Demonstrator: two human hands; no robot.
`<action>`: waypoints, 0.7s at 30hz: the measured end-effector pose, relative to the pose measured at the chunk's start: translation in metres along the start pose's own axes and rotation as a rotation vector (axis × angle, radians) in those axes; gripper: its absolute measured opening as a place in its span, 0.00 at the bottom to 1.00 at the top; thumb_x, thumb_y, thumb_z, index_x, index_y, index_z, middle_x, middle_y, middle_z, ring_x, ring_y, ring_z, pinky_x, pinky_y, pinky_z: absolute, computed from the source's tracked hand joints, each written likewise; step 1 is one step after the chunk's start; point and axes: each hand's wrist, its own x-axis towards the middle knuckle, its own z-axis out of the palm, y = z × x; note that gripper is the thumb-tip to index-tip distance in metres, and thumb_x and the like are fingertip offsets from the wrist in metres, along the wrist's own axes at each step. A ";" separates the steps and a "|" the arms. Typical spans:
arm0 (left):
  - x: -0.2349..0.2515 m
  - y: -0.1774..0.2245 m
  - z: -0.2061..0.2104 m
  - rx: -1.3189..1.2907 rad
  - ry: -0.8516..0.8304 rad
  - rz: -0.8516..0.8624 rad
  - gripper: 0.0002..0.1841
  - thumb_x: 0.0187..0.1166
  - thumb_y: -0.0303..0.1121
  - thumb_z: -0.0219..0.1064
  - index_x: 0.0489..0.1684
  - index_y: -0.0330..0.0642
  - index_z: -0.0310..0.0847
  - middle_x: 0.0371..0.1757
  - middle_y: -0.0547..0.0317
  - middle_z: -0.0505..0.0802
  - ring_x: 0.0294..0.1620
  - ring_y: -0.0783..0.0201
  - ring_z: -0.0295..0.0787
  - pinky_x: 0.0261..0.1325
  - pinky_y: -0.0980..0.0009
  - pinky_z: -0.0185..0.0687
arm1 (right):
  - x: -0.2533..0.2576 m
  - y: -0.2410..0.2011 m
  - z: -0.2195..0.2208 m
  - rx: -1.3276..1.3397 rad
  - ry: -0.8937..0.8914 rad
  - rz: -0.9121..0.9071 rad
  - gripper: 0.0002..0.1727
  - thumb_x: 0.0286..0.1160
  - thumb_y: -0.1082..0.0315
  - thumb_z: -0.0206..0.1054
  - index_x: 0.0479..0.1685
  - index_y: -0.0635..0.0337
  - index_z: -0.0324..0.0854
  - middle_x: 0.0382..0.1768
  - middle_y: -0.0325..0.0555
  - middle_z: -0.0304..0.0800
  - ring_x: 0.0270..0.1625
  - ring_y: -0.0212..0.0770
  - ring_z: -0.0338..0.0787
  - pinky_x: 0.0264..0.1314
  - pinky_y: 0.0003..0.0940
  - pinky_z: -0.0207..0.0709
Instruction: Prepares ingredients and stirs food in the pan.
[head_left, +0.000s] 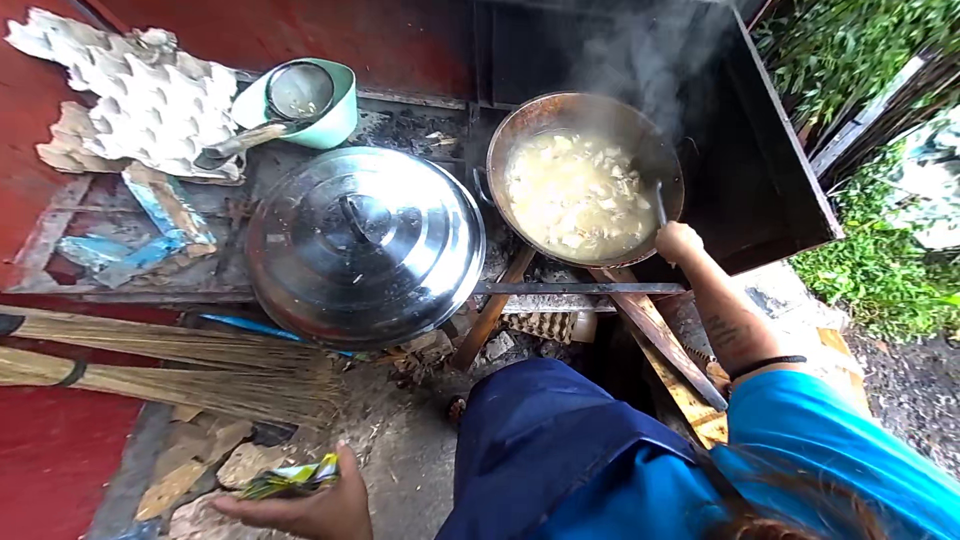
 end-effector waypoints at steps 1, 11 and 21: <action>0.000 0.000 0.001 -0.005 0.000 0.001 0.65 0.58 0.36 0.83 0.89 0.15 0.29 0.87 0.11 0.51 0.91 0.37 0.55 0.90 0.65 0.55 | 0.014 0.003 0.011 0.065 -0.028 -0.015 0.22 0.88 0.63 0.54 0.56 0.78 0.81 0.60 0.75 0.86 0.64 0.70 0.87 0.63 0.72 0.76; 0.003 0.012 0.012 0.012 -0.018 0.020 0.66 0.56 0.34 0.83 0.89 0.14 0.29 0.87 0.10 0.50 0.91 0.32 0.53 0.91 0.63 0.51 | 0.031 -0.018 0.030 0.895 -0.387 0.012 0.20 0.95 0.56 0.47 0.60 0.62 0.77 0.23 0.35 0.73 0.15 0.26 0.69 0.17 0.20 0.67; 0.005 0.014 0.009 0.011 0.012 0.001 0.65 0.56 0.33 0.83 0.88 0.14 0.31 0.86 0.10 0.52 0.90 0.34 0.55 0.90 0.64 0.54 | 0.016 -0.062 0.034 1.185 -0.644 -0.058 0.23 0.97 0.55 0.39 0.63 0.61 0.76 0.19 0.32 0.70 0.10 0.22 0.65 0.10 0.14 0.61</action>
